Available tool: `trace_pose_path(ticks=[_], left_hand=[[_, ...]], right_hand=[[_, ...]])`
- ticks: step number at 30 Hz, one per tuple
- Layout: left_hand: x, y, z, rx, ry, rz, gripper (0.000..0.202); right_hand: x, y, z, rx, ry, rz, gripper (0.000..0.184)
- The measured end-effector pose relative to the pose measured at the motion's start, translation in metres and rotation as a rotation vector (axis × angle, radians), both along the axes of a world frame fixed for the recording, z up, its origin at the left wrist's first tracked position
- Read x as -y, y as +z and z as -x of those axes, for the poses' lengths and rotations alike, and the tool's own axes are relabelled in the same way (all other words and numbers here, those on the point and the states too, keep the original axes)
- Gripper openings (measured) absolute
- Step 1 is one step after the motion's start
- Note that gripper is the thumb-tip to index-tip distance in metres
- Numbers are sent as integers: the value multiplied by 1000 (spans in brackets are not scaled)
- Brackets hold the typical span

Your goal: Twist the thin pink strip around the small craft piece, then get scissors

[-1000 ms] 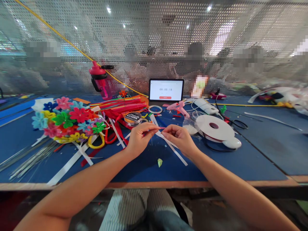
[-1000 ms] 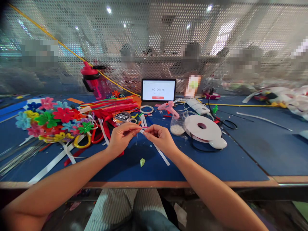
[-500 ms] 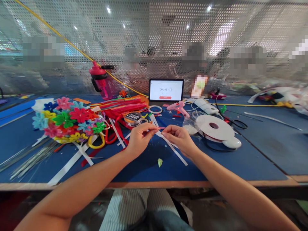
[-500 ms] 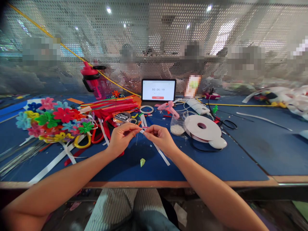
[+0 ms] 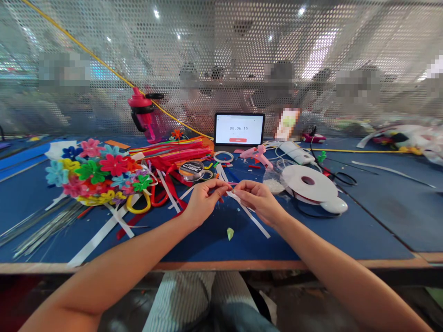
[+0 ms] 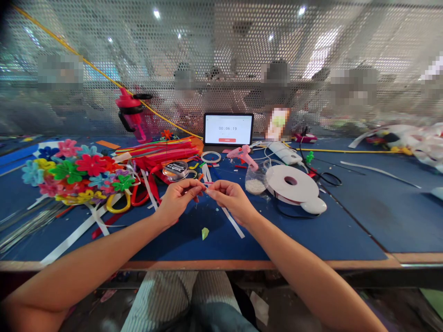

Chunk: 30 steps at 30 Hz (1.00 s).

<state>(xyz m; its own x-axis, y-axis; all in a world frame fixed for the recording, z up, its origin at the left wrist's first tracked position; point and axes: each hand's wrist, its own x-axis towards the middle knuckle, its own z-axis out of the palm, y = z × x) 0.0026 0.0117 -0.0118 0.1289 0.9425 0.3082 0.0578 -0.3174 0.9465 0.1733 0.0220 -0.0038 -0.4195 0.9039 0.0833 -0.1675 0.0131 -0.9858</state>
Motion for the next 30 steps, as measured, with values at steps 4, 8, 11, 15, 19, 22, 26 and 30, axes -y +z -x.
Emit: trace_pose_path(ticks=[4,8,11,15,19,22,26,30], left_hand=[[2,0,0,8,-10,-4,22],[3,0,-1,37,-3,-46,20],[6,2,-2,16,7,-82,21],[8,3,-1,-40,4,-133,22],[8,1,-1,-86,4,-208,22],[8,-1,0,-115,11,-242,22],[9,-2,0,-126,13,-249,22],[10,-2,0,-110,0,-238,22]], right_hand=[[0,0,0,-37,35,17,28],[0,0,0,-61,26,31,29],[-1,-1,0,-79,27,35,28],[-2,-2,0,-108,30,45,26],[-2,-3,0,-113,12,44,27],[-2,-4,1,-112,5,42,27],[-3,-5,1,-112,-4,31,25],[-3,-6,0,-100,-8,28,26]])
